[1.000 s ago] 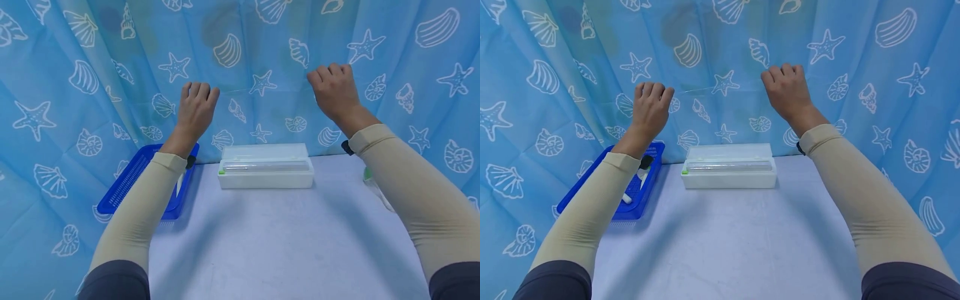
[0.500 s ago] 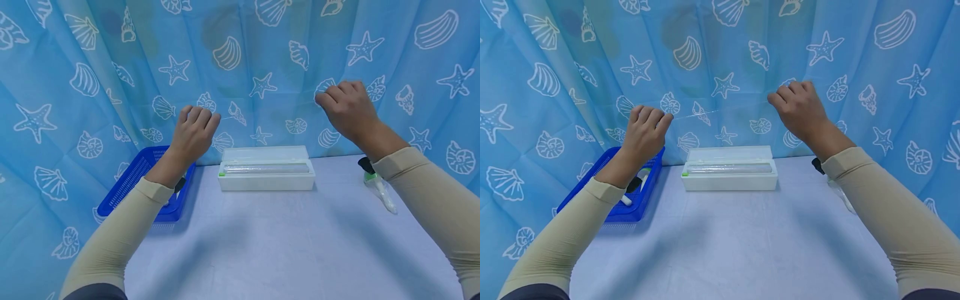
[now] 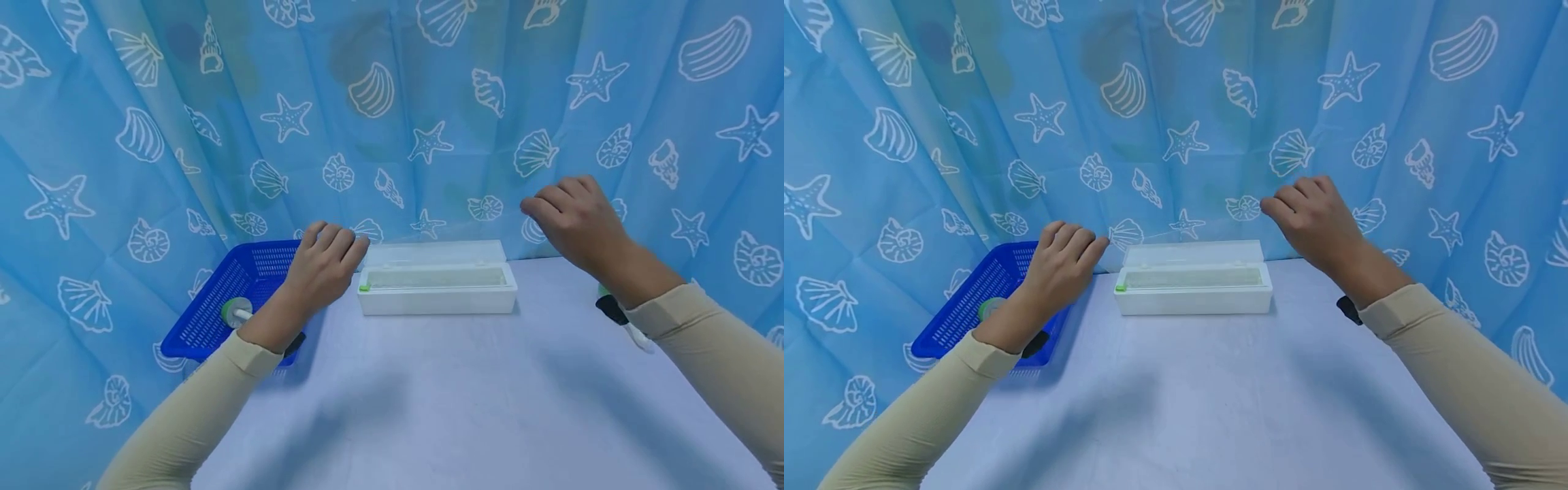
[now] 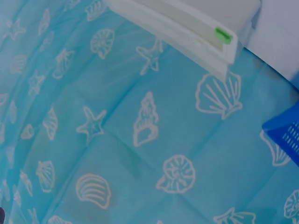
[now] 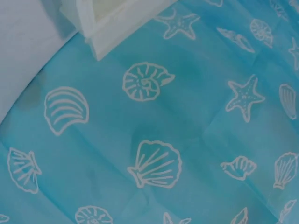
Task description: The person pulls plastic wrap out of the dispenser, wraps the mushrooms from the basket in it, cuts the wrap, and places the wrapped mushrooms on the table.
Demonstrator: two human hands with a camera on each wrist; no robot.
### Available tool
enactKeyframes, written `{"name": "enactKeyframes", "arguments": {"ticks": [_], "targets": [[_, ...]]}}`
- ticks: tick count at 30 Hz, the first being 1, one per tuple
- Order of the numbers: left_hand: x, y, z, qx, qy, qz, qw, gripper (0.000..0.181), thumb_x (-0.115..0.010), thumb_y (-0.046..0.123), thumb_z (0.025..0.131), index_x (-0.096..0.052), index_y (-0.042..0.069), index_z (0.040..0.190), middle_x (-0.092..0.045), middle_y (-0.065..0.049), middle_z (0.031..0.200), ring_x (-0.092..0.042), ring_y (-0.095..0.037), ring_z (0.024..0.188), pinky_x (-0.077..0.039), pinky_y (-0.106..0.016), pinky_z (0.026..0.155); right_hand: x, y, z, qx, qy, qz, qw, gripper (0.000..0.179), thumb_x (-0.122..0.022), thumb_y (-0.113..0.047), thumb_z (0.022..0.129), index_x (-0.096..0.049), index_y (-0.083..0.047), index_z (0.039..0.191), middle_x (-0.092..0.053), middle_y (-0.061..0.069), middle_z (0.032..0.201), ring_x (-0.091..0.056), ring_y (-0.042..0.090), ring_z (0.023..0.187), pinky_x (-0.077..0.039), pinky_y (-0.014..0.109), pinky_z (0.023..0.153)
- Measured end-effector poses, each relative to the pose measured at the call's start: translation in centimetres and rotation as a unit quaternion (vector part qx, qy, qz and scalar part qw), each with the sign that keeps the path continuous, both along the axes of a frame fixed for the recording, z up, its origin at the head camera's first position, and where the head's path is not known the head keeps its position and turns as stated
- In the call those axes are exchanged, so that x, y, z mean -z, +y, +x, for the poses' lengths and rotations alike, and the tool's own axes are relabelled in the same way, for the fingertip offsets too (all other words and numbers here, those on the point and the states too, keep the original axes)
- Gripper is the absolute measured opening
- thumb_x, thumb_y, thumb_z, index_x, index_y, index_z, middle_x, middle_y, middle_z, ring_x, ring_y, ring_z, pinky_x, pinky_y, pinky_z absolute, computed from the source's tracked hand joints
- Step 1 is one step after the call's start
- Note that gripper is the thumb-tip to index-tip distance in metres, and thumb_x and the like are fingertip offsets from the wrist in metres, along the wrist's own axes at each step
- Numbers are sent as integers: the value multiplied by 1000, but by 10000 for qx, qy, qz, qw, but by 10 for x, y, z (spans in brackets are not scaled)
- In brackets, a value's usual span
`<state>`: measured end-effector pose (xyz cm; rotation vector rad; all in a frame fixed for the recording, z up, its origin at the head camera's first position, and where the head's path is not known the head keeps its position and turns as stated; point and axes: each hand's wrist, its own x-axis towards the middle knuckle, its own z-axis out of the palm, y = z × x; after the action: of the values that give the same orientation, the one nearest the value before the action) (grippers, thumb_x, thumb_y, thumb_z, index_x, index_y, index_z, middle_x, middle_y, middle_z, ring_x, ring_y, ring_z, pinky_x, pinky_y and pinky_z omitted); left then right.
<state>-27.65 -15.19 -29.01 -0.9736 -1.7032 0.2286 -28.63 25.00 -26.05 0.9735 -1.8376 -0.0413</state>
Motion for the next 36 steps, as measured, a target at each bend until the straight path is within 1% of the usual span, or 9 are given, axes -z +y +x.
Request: {"name": "enactKeyframes", "arguments": {"ticks": [3,6,12,17,22,25,29,32,36], "targets": [[5,-1,12,90,-146,-30,9998,13,-47,1,98,-59,4,103,-54,-11,86,-54,-29,84,-44,-46,83,5,1,13,-119,-14,-48,9999,19,-77,2,80,-68,3,97,-68,20,87,-61,39,76,-46,50,66],[11,-2,25,101,-344,-167,9992,16,-45,2,99,-60,4,105,-57,-10,88,-55,-29,86,-44,-44,83,12,2,25,-350,79,-102,9993,9,-68,-6,91,-69,3,95,-67,20,85,-60,40,73,-45,51,65],[28,-5,50,245,-868,-480,9948,22,-42,12,104,-63,6,110,-62,-9,93,-57,-27,91,-45,-41,85,27,6,49,-1031,136,-338,9940,37,-48,-25,104,-70,0,91,-67,16,81,-60,37,69,-46,50,62],[53,-4,69,598,-1317,-645,9874,26,-40,16,105,-63,6,108,-61,-7,90,-57,-25,89,-46,-39,85,50,10,69,-1307,26,-416,9905,40,-47,-27,105,-72,-2,88,-67,11,78,-61,31,68,-47,44,62],[84,-10,86,789,-1935,-1000,9728,32,-32,14,106,-63,8,109,-57,-3,88,-53,-21,86,-45,-35,84,75,7,89,-1345,-307,-318,9899,43,-44,-29,105,-73,-3,87,-66,5,76,-60,23,67,-49,37,61],[104,-16,95,777,-2278,-1255,9624,35,-28,13,107,-63,10,110,-55,-1,89,-51,-19,85,-45,-33,83,94,4,99,-1434,-650,-235,9873,42,-44,-29,105,-74,-6,87,-66,0,77,-59,18,68,-50,33,63],[133,-24,102,721,-2614,-1446,9516,38,-24,13,106,-62,13,108,-54,2,88,-49,-16,83,-44,-31,81,132,2,109,-1461,-1375,63,9796,40,-38,-31,107,-72,-12,94,-65,-7,84,-58,11,73,-50,29,69],[153,-28,105,697,-2817,-1635,9429,39,-22,14,106,-62,15,106,-54,3,87,-48,-15,82,-43,-31,80,164,2,113,-1405,-2084,362,9672,39,-35,-35,106,-69,-18,98,-61,-12,86,-55,6,76,-50,26,72],[172,-29,105,559,-2972,-2153,9285,27,-34,12,103,-60,15,109,-55,4,90,-48,-14,83,-44,-30,82,196,5,115,-1287,-2984,626,9437,14,-58,-33,98,-68,-24,98,-56,-18,85,-51,-1,75,-47,19,71]]}}
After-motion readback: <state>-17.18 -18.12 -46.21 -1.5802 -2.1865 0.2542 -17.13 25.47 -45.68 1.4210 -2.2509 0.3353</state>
